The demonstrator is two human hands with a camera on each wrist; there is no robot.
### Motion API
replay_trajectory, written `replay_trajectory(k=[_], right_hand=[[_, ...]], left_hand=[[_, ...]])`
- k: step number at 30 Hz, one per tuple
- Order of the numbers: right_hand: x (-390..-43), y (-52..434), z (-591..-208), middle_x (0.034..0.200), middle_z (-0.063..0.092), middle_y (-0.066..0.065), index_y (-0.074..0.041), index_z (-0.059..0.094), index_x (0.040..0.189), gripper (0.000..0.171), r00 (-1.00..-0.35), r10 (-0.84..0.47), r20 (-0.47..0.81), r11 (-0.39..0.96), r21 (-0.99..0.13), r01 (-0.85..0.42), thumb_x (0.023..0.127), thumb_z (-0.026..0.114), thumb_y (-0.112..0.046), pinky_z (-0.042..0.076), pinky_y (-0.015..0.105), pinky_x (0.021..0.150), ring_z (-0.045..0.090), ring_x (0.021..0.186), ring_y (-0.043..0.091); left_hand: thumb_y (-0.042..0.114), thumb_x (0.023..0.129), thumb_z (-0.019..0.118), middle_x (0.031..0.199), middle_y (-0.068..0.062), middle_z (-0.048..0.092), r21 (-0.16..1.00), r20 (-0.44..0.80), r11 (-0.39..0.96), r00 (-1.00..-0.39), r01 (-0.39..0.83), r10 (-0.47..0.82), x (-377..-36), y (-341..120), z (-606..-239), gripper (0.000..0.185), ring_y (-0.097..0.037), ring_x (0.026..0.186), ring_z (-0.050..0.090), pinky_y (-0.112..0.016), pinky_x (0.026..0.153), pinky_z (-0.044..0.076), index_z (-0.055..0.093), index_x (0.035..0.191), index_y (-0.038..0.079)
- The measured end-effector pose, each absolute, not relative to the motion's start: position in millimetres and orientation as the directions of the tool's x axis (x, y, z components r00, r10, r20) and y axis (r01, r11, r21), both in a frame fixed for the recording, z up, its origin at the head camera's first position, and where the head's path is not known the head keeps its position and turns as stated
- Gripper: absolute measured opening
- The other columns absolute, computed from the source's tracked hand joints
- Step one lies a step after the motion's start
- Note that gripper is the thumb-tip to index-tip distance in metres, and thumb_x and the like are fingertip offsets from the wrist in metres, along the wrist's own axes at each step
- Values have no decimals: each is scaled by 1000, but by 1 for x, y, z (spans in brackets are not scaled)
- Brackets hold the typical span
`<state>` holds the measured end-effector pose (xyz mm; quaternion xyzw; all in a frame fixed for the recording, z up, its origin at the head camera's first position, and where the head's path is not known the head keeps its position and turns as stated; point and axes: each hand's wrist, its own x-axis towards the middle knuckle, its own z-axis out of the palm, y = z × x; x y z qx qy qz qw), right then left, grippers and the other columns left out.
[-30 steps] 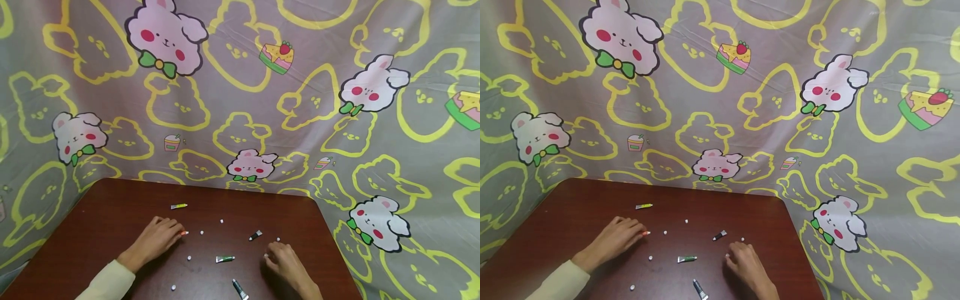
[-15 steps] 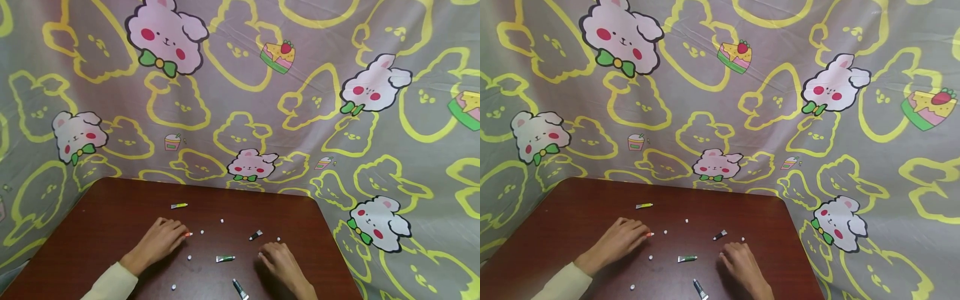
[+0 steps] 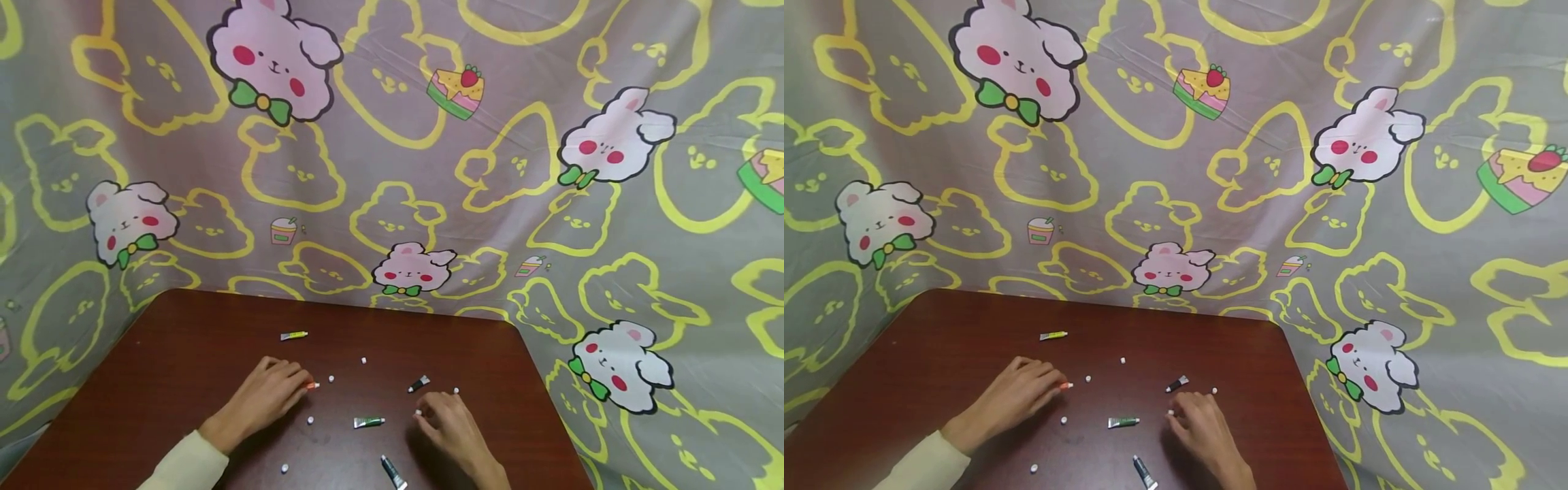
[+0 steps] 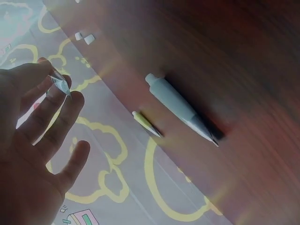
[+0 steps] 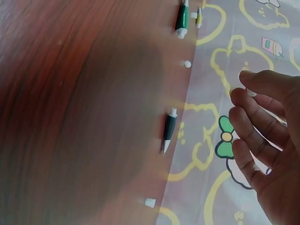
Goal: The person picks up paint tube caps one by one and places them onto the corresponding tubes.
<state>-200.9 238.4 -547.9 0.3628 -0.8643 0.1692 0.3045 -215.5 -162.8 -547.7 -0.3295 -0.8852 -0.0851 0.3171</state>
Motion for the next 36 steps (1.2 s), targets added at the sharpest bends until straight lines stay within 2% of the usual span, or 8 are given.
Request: replay_trajectory(k=[8, 13, 16, 23, 25, 30, 36], right_hand=[[-201, 226, -547, 78, 67, -14, -22, 70, 90, 32, -548, -533, 645, 679, -62, -732, 73, 97, -20, 44, 22, 70, 60, 73, -1], [-201, 220, -547, 82, 70, -12, -20, 71, 90, 29, -562, -531, 634, 666, -98, -740, 76, 96, -20, 45, 21, 68, 62, 75, 0], [-202, 217, -549, 85, 72, -8, -17, 72, 91, 30, -541, -538, 646, 627, -122, -770, 75, 96, -16, 48, 21, 69, 64, 76, 3], [-204, 210, -552, 84, 70, -8, -16, 71, 93, 30, -493, -552, 672, 562, -137, -816, 75, 95, -11, 49, 20, 71, 63, 76, 4], [-204, 208, -552, 84, 70, -8, -16, 72, 93, 30, -486, -552, 678, 551, -141, -823, 75, 95, -10, 49, 19, 72, 63, 76, 4], [-202, 200, -549, 83, 69, -8, -17, 72, 92, 28, -506, -540, 673, 544, -180, -820, 78, 95, -11, 51, 17, 72, 63, 77, 4], [-203, 193, -546, 82, 71, -8, -16, 73, 91, 28, -525, -532, 664, 535, -217, -816, 77, 96, -9, 52, 15, 72, 66, 76, 4]], left_hand=[[30, 91, 86, 93, 10, 70, -75, 598, 767, -587, 637, 546, -212, -155, -547, 18, -13, 89, 69, -42, 85, 51, 72, 101, 26], [31, 92, 86, 93, 11, 70, -67, 592, 765, -592, 641, 547, -209, -150, -547, 17, -12, 88, 69, -41, 84, 51, 73, 101, 26], [30, 91, 87, 93, 11, 70, -57, 599, 757, -584, 651, 547, -208, -148, -547, 17, -13, 86, 68, -38, 81, 50, 73, 100, 27], [26, 94, 85, 94, 12, 67, 28, 545, 741, -632, 671, 551, -202, -143, -544, 14, -12, 86, 63, -31, 74, 48, 74, 103, 25], [25, 94, 85, 94, 12, 67, 37, 549, 733, -627, 679, 553, -202, -142, -544, 15, -12, 86, 62, -31, 72, 49, 73, 103, 25], [25, 93, 85, 94, 11, 65, 11, 567, 721, -599, 692, 566, -201, -139, -543, 16, -11, 86, 61, -32, 74, 52, 73, 103, 24], [24, 94, 84, 95, 11, 64, -9, 548, 718, -597, 696, 586, -199, -135, -541, 15, -12, 86, 60, -33, 79, 55, 72, 103, 23]])
